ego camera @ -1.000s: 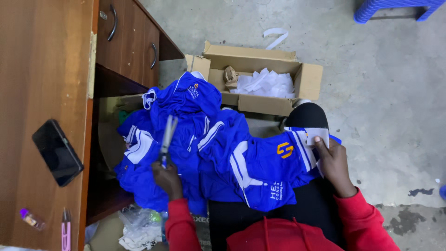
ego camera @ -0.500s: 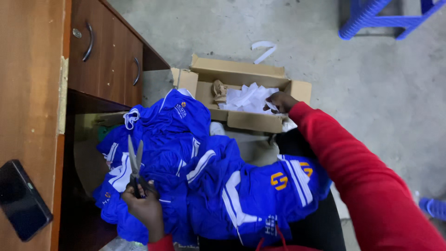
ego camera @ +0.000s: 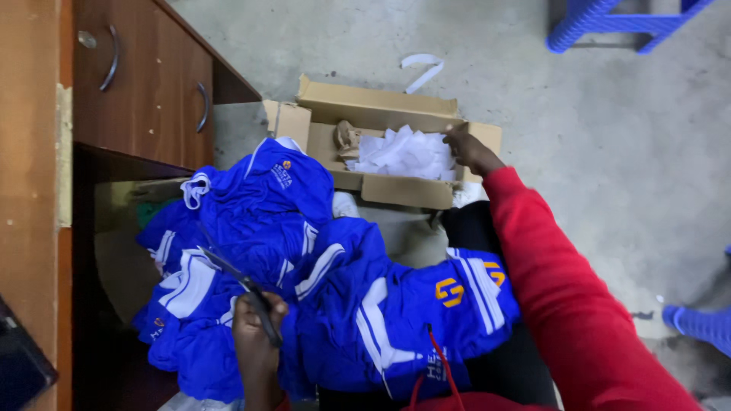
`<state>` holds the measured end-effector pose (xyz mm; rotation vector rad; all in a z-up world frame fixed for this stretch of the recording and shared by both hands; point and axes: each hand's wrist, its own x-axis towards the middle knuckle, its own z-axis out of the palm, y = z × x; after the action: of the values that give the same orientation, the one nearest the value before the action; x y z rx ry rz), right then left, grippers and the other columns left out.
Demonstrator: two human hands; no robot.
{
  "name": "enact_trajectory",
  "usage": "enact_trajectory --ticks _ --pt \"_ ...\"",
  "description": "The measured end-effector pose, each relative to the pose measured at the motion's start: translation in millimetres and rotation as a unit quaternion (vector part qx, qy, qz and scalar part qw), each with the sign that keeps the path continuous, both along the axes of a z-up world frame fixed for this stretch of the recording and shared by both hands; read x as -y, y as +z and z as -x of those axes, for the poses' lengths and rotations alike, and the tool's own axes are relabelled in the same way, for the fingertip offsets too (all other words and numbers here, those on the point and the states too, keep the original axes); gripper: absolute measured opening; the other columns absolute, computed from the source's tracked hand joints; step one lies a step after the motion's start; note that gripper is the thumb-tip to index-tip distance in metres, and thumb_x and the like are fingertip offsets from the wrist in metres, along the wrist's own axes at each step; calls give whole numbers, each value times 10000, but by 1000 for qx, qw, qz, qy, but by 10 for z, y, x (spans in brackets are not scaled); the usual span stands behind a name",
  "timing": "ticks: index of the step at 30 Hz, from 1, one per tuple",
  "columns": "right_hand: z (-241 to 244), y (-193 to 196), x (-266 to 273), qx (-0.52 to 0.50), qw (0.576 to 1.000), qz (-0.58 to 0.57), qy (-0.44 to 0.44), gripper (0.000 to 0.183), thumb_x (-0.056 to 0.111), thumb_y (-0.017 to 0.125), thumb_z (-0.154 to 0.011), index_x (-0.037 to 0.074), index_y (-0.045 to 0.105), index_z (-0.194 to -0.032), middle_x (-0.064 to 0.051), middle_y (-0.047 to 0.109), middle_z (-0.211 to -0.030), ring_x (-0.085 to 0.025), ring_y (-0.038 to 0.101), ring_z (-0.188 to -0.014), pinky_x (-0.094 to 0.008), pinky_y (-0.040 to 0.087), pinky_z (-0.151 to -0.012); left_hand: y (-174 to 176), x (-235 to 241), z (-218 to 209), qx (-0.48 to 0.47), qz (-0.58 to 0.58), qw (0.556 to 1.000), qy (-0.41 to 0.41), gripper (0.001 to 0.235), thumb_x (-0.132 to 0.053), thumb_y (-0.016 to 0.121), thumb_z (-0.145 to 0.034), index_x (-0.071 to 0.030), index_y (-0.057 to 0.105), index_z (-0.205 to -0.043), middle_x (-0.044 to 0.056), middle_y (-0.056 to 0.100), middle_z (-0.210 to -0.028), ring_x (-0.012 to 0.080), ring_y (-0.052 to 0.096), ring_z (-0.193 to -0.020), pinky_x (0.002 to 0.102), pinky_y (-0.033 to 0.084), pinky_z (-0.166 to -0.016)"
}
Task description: The person sits on the floor and uses scissors to cut white paper tags from the collars of blue jackets. The person handles the jackets one at a time, cuts the tags, and places the cut pieces into a nearby cardboard box.
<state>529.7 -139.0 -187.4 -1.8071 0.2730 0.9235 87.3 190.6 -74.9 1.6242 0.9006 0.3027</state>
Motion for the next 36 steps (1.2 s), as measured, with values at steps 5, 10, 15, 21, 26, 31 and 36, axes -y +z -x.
enact_trajectory --ticks 5,10,15,21,26,31,36 --pt "1400 1073 719 175 955 148 186 547 606 531 -1000 94 699 -1094 -105 692 -1138 -215 614 -1007 -416 439 -864 -123 493 165 120 335 931 -87 562 119 840 -747 -39 578 -1218 118 650 -986 236 661 -828 336 576 -659" --pt "2849 616 1206 341 885 222 227 735 647 813 -792 128 668 -1291 -159 628 -1176 -364 578 -1126 -475 443 -999 -213 1288 9 39 343 914 -211 366 -58 835 -763 -36 603 -1045 155 687 -808 250 694 -607 361 594 -557" --pt "3395 1565 964 500 839 164 140 155 196 648 -994 80 750 -987 -106 665 -956 -328 588 -898 -466 399 -785 -135 2054 -271 3 235 925 -298 356 -50 878 -838 -102 575 -1017 45 709 -912 140 677 -824 286 556 -747" --pt "3829 1890 798 462 884 -5 71 309 233 633 -1025 71 744 -1263 -129 788 -1254 -292 755 -1169 -396 572 -1015 323 2318 -226 70 299 923 -232 561 -126 889 -760 -84 514 -1175 101 683 -1075 168 680 -996 289 597 -864" --pt "4106 1894 526 515 830 -75 203 252 99 552 -1041 55 680 -1253 -229 540 -1550 -445 518 -1436 -539 436 -1154 376 2230 -83 133 249 948 -145 363 -85 824 -827 -126 567 -1081 2 619 -903 82 591 -778 245 498 -629" --pt "4156 2216 598 454 878 -85 123 310 240 470 -1093 43 703 -1149 -139 762 -1295 -304 746 -1180 -400 565 -998 131 1981 22 133 169 966 -145 325 15 774 -817 -143 547 -988 -34 488 -785 56 478 -648 255 420 -550" --pt "4235 2168 568 319 934 -44 153 410 283 451 -1077 102 630 -1399 -105 736 -1400 -287 700 -1302 -367 528 -1047 649 2010 45 138 144 945 -261 301 -55 800 -872 -99 573 -1064 40 662 -904 119 659 -822 263 548 -729"
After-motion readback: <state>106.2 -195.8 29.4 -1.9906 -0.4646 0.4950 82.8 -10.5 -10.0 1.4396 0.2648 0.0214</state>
